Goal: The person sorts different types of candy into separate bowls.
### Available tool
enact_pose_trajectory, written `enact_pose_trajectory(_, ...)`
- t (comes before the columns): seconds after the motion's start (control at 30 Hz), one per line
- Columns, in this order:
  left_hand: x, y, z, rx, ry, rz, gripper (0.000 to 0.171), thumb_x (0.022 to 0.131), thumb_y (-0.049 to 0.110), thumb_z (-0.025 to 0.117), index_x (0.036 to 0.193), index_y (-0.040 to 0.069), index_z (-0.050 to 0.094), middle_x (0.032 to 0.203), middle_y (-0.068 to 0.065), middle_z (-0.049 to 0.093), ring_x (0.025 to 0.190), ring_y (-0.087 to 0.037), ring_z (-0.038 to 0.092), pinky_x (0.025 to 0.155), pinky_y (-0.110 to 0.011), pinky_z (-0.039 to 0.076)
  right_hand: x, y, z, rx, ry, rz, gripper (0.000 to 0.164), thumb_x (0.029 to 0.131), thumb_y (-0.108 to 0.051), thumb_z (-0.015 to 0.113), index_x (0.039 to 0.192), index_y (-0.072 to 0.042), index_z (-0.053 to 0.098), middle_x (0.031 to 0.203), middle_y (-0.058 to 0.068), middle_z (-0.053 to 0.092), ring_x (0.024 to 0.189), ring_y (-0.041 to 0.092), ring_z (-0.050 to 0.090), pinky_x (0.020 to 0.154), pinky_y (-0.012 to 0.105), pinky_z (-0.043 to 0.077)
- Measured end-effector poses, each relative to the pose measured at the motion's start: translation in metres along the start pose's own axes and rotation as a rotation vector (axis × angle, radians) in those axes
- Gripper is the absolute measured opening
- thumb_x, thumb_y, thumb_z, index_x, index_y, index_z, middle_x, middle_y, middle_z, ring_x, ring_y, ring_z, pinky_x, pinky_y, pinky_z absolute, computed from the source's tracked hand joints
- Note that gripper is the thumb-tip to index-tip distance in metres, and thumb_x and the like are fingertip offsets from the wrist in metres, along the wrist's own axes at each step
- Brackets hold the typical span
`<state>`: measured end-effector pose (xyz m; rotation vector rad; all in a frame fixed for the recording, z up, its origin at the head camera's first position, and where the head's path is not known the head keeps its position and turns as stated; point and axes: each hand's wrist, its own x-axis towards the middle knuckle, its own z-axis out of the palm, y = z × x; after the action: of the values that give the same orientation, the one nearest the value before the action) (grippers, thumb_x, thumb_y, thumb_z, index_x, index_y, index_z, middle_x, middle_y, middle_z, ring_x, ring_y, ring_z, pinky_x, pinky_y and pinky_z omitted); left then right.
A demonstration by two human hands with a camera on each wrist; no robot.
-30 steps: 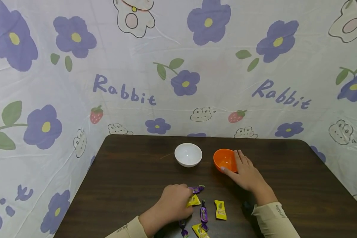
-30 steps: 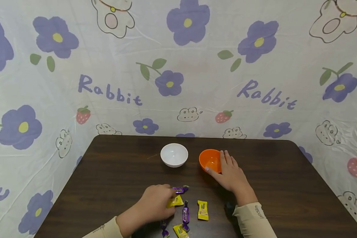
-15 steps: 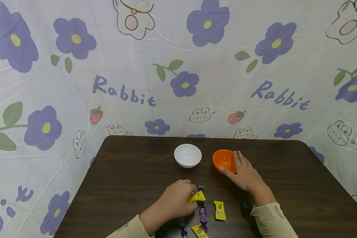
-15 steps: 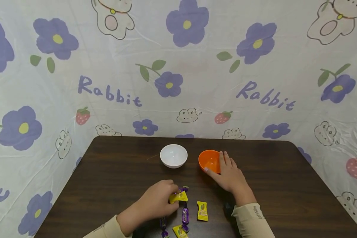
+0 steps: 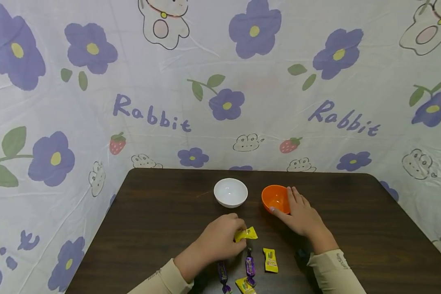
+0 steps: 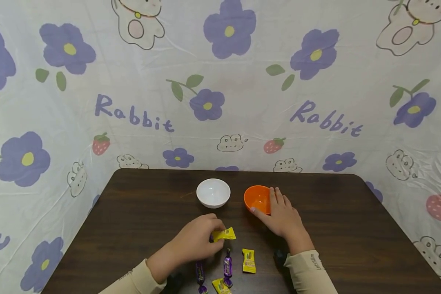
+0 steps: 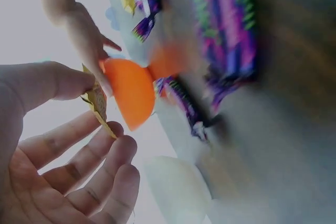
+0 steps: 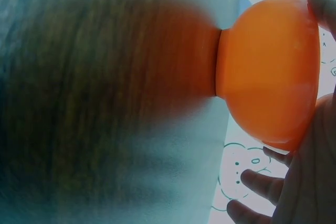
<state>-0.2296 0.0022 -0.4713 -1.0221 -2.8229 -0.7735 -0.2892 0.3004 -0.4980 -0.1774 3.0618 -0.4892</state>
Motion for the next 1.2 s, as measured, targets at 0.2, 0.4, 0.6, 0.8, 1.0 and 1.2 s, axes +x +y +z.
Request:
enact_pose_trajectory(0.2, 0.01, -0.002, -0.005, -0.061, 0.015, 0.011, 0.021, 0.091, 0.023, 0.079, 0.109, 0.012, 0.079, 0.092, 0.003, 0.066, 0.072, -0.005, 0.051, 0.064, -0.018, 0.046, -0.001, -0.003, 0.0, -0.005, 0.005, 0.012, 0.116, 0.097, -0.085, 0.037, 0.169, 0.003, 0.011, 0.175, 0.03, 0.013, 0.154, 0.059, 0.026, 0.116, 0.078, 0.031)
enact_pose_trajectory(0.4, 0.019, 0.001, -0.011, -0.091, 0.052, 0.022, 0.022, 0.092, 0.024, 0.079, 0.111, 0.012, 0.079, 0.097, 0.002, 0.069, 0.074, -0.005, 0.054, 0.066, -0.018, 0.048, -0.003, -0.008, -0.003, -0.024, 0.023, 0.013, 0.113, 0.098, -0.082, 0.038, 0.169, 0.002, 0.013, 0.175, 0.029, 0.016, 0.154, 0.058, 0.029, 0.116, 0.077, 0.033)
enact_pose_trajectory(0.6, 0.031, 0.004, -0.014, -0.115, 0.073, 0.017, 0.022, 0.094, 0.023, 0.077, 0.112, 0.011, 0.079, 0.097, 0.0, 0.069, 0.073, -0.007, 0.054, 0.066, -0.017, 0.049, -0.003, -0.009, -0.004, -0.03, 0.025, 0.02, 0.111, 0.099, -0.081, 0.038, 0.169, 0.002, 0.015, 0.174, 0.029, 0.018, 0.153, 0.058, 0.03, 0.116, 0.078, 0.033)
enact_pose_trajectory(0.8, 0.042, 0.008, -0.015, -0.198, 0.057, 0.013, 0.022, 0.095, 0.022, 0.077, 0.113, 0.009, 0.078, 0.101, -0.002, 0.07, 0.076, -0.007, 0.055, 0.069, -0.017, 0.051, -0.002, -0.009, -0.002, -0.031, 0.035, 0.022, 0.112, 0.098, -0.082, 0.039, 0.169, 0.001, 0.016, 0.174, 0.028, 0.019, 0.152, 0.058, 0.032, 0.115, 0.078, 0.034)
enact_pose_trajectory(1.0, 0.055, 0.009, -0.012, -0.245, 0.065, 0.022, 0.022, 0.095, 0.023, 0.078, 0.113, 0.008, 0.078, 0.101, -0.002, 0.071, 0.08, -0.009, 0.058, 0.071, -0.016, 0.052, -0.002, -0.008, -0.002, -0.06, 0.025, 0.023, 0.107, 0.1, -0.079, 0.038, 0.169, 0.0, 0.015, 0.175, 0.028, 0.017, 0.152, 0.057, 0.032, 0.114, 0.079, 0.033)
enact_pose_trajectory(1.2, 0.068, 0.005, -0.006, -0.232, 0.077, 0.016, 0.024, 0.095, 0.022, 0.078, 0.113, 0.007, 0.078, 0.101, -0.003, 0.071, 0.081, -0.009, 0.059, 0.073, -0.016, 0.052, -0.003, -0.008, 0.0, -0.082, 0.047, 0.018, 0.105, 0.101, -0.078, 0.038, 0.168, 0.001, 0.018, 0.174, 0.028, 0.02, 0.156, 0.056, 0.027, 0.121, 0.076, 0.025)
